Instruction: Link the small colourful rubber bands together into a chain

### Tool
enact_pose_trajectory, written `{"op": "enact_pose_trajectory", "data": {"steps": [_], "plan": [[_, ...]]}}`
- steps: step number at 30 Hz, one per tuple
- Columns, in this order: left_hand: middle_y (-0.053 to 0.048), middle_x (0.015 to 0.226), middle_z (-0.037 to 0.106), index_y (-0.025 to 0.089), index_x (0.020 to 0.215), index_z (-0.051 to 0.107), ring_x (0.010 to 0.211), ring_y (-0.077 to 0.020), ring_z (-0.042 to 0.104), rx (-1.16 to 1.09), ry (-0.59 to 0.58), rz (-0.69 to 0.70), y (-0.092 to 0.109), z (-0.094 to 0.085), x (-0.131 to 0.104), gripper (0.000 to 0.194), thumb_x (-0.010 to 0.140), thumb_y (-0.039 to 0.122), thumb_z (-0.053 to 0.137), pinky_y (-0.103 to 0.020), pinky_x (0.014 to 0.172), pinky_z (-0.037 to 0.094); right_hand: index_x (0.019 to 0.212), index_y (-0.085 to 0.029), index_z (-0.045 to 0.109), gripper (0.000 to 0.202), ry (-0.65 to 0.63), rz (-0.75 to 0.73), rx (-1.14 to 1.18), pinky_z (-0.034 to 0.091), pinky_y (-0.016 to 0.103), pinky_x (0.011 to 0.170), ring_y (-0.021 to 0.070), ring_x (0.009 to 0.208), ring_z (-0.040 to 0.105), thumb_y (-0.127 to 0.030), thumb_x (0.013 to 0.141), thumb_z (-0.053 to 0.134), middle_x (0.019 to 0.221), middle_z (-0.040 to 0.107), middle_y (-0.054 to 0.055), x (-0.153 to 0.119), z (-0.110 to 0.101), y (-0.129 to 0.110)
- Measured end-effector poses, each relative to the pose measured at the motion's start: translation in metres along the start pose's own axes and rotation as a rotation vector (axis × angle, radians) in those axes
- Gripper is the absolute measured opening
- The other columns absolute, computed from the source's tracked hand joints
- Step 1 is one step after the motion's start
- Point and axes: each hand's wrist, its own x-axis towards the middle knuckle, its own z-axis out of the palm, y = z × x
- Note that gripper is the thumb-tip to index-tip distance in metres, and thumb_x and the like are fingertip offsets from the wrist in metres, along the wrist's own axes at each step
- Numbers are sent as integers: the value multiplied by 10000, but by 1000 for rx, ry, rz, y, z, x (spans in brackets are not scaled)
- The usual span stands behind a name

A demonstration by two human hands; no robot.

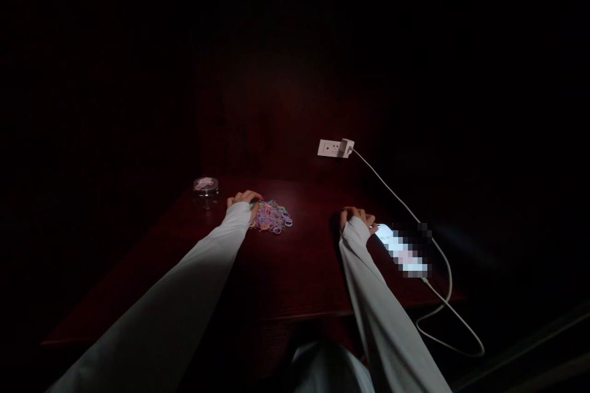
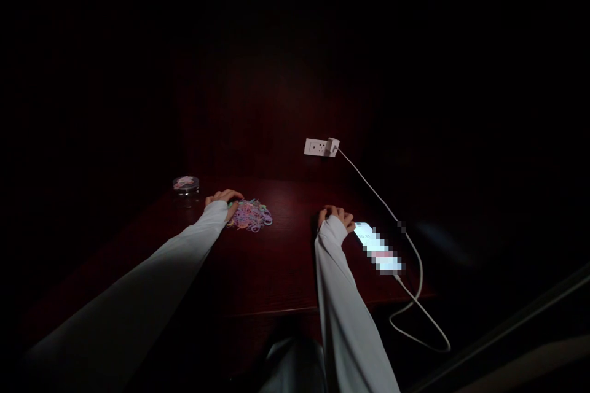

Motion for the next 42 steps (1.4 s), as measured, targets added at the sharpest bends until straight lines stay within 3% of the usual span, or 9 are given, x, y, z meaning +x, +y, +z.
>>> {"op": "enact_pose_trajectory", "data": {"steps": [5,8,17,21,24,30,35,39,42], "plan": [[-35,1241,742,267,1040,741,1173,-267,604,26,-19,-4,7,-4,-1,256,906,151,556,-409,992,375,1047,-232,764,246,-127,-481,40,290,395,956,270,1099,467,-272,965,535,1106,717,82,-17,12,-22],[-45,1249,737,261,1038,751,1174,-268,614,16,-29,-5,9,-4,-2,256,901,160,559,-405,1015,403,1043,-249,765,218,-192,-611,61,288,377,951,260,1085,475,-277,970,561,1105,728,65,-32,20,-42],[-61,1169,752,254,1032,750,1138,-257,663,-97,-59,30,-3,18,7,242,863,218,582,-361,1046,500,1143,-254,738,237,-244,-643,124,298,373,961,261,1114,485,-271,979,567,1135,717,59,-59,43,-94],[-68,1166,752,243,1051,753,1115,-251,687,-179,-105,115,-8,28,8,269,866,259,558,-362,1046,522,1144,-275,746,250,-275,-602,212,313,367,939,259,1104,484,-268,987,552,1109,716,55,-59,48,-94],[-67,1173,755,247,1083,748,1109,-256,693,-217,-75,160,-9,32,5,293,862,304,565,-378,1049,527,1137,-287,756,254,-309,-532,283,320,364,947,253,1104,485,-252,980,559,1114,717,46,-57,49,-90],[-77,1151,783,241,1060,757,1097,-292,726,-324,-71,122,-12,31,8,325,802,263,561,-409,1013,553,1075,-287,776,250,-289,-375,407,336,368,958,247,1079,491,-235,975,552,1085,724,41,-53,51,-86],[-52,1117,786,265,1006,757,1095,-274,711,-311,-17,99,-14,23,10,300,797,232,544,-405,1056,528,1030,-283,788,230,-313,-420,442,346,376,979,243,1070,493,-220,958,579,1047,719,41,-54,51,-87],[-60,1046,772,252,906,742,1078,-275,703,-442,99,-7,-16,16,16,238,795,228,532,-420,1060,510,965,-292,805,217,-411,-567,476,345,389,1011,234,1070,487,-209,940,605,1040,717,27,-57,48,-87],[-72,1048,774,223,873,701,999,-249,727,-746,175,-295,-19,13,25,228,812,274,488,-368,911,557,898,-298,820,204,-474,-649,493,360,393,1031,226,1082,486,-211,932,638,1074,725,20,-57,48,-85]]}}
